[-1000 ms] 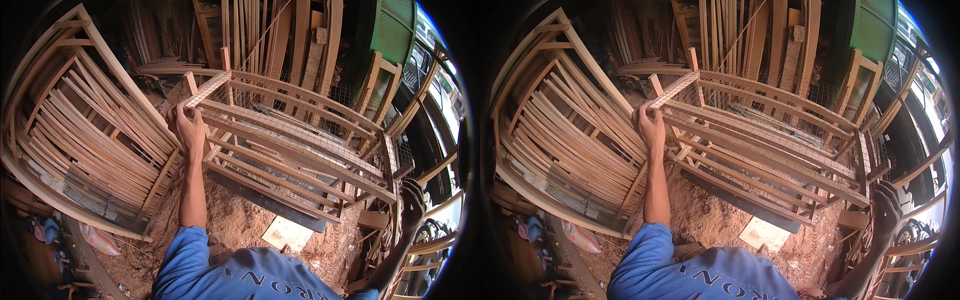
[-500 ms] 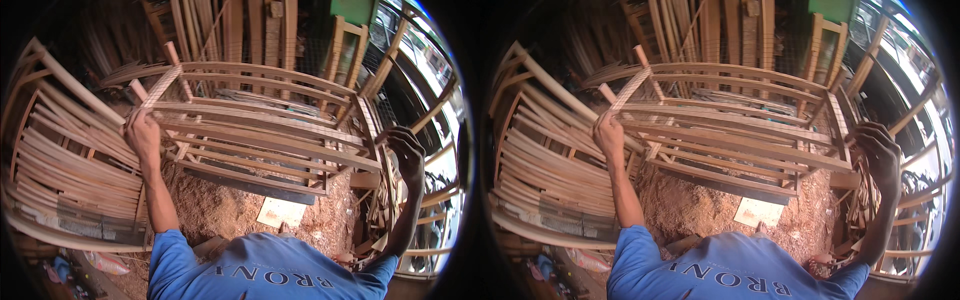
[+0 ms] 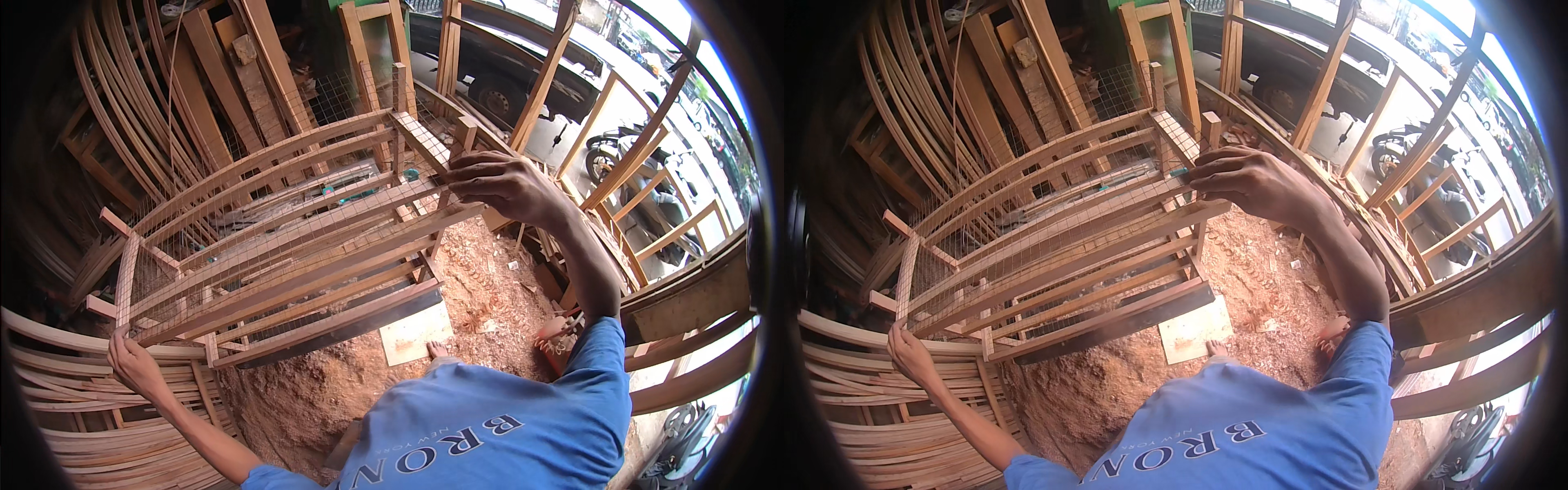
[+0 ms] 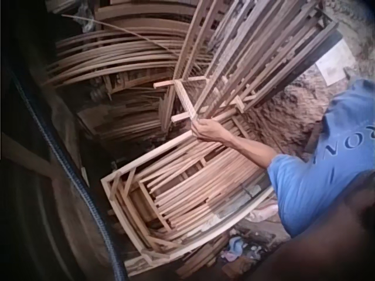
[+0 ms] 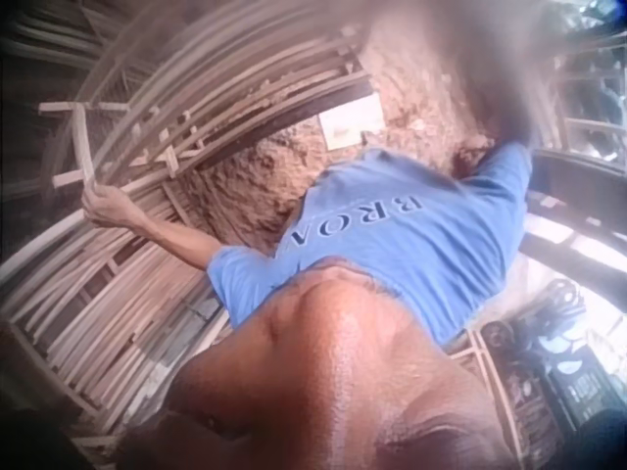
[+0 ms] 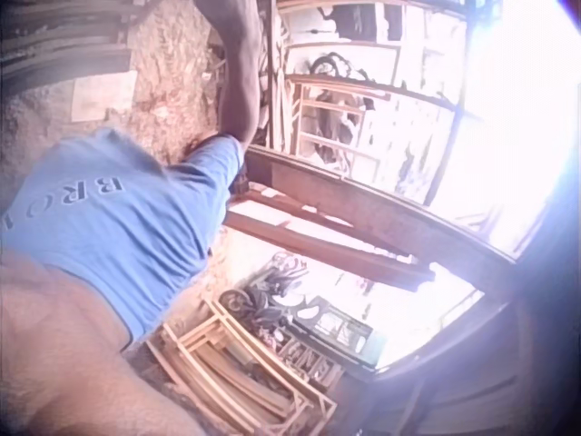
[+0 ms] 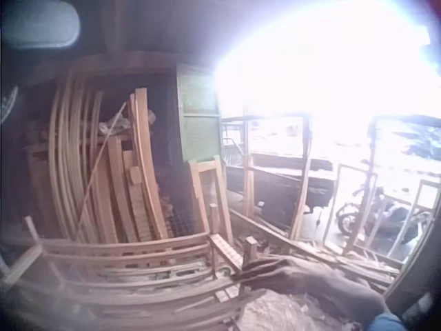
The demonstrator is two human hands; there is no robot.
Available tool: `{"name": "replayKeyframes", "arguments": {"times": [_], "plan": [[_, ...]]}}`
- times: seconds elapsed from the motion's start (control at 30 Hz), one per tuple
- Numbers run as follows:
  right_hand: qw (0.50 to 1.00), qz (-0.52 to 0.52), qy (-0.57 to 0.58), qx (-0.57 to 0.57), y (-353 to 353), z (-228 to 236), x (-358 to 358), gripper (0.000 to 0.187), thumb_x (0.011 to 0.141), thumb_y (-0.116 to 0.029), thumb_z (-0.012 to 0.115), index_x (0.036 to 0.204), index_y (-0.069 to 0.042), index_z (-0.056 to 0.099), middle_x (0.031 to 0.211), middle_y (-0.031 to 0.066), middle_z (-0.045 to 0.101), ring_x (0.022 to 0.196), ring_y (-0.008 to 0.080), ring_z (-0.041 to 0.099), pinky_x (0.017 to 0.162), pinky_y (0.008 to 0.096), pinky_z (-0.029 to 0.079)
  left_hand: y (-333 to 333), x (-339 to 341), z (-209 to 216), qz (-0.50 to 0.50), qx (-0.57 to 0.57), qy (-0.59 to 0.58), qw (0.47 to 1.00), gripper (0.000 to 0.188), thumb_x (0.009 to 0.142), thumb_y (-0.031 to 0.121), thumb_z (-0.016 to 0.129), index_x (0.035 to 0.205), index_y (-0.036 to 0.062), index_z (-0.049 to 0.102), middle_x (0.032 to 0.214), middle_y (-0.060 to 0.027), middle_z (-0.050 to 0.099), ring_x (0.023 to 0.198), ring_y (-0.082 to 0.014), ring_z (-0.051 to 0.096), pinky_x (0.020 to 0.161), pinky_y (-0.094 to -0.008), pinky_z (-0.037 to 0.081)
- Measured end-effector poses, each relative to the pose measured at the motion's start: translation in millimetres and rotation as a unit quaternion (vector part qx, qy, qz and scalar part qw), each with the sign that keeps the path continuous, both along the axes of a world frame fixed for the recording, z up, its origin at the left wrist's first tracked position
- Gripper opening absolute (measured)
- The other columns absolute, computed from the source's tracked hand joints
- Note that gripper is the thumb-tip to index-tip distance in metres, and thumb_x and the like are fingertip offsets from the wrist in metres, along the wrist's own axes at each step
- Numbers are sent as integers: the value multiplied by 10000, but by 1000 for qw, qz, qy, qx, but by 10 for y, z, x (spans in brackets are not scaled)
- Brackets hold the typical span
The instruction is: The person uses a nail gun to fasten wooden slats onto a curved wooden frame, then cuts a piece of wire mesh with shears. The person also briefly picks up a bottle of glue before returning to the assembly.
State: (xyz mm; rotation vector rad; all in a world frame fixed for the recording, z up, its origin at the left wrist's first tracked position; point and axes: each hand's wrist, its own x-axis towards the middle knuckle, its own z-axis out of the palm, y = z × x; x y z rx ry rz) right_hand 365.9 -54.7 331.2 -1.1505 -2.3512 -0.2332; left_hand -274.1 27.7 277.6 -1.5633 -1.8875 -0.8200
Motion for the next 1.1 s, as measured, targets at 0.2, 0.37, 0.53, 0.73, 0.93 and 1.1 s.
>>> {"name": "replayKeyframes", "arguments": {"times": [0.2, 0.37, 0.53, 0.73, 0.93, 1.1], "plan": [[999, -23, 25, 5, -21, -102, -6, 275, 901, -226, 630, 1159, -193, 721, 1261, -31, 674, 1208, 225, 611, 1046, 374, 527, 28, -24, -17, -22, 12, -13, 1000, 309, 951, 138, 403, 1067, 45, 674, 1119, -105, 677, 1055, -324, 591, 943, -426, 444], [997, -42, 19, 65, -80, -127, 15, 289, 863, -262, 700, 1148, -237, 738, 1223, 41, 680, 1175, 246, 602, 1042, 393, 512, 54, -83, -61, -38, 24, -9, 999, 315, 940, 132, 400, 1055, 26, 673, 1107, -129, 671, 1065, -340, 584, 966, -428, 422], [986, -41, 151, 61, -172, -279, 124, 241, 849, -112, 742, 1088, -143, 760, 1044, 66, 692, 1014, 236, 641, 893, 368, 550, 107, -193, -82, -48, 19, 1, 999, 327, 933, 144, 401, 1054, 28, 682, 1093, -125, 676, 1043, -337, 601, 949, -428, 431], [960, -18, 256, 111, -90, -616, 199, 98, 877, -79, 696, 958, -89, 750, 1071, 34, 706, 908, 217, 704, 785, 350, 596, 126, -261, -53, -68, 16, 20, 997, 341, 937, 158, 404, 1053, 24, 695, 1075, -140, 689, 1033, -352, 612, 934, -438, 436], [956, 19, 248, 155, -57, -672, 218, 128, 864, -33, 663, 973, -59, 724, 1093, 39, 693, 932, 200, 708, 809, 330, 608, 173, -364, -90, -76, 30, 24, 996, 347, 937, 169, 414, 1036, -14, 693, 1048, -185, 689, 1005, -385, 613, 928, -449, 438], [949, 24, 240, 205, 82, -284, 70, 91, 859, -32, 653, 946, -35, 682, 988, 102, 706, 871, 266, 700, 752, 376, 582, 414, -709, -153, -117, 31, -47, 992, 361, 924, 185, 421, 1038, -1, 709, 1072, -213, 678, 1021, -382, 606, 934, -454, 439]]}}
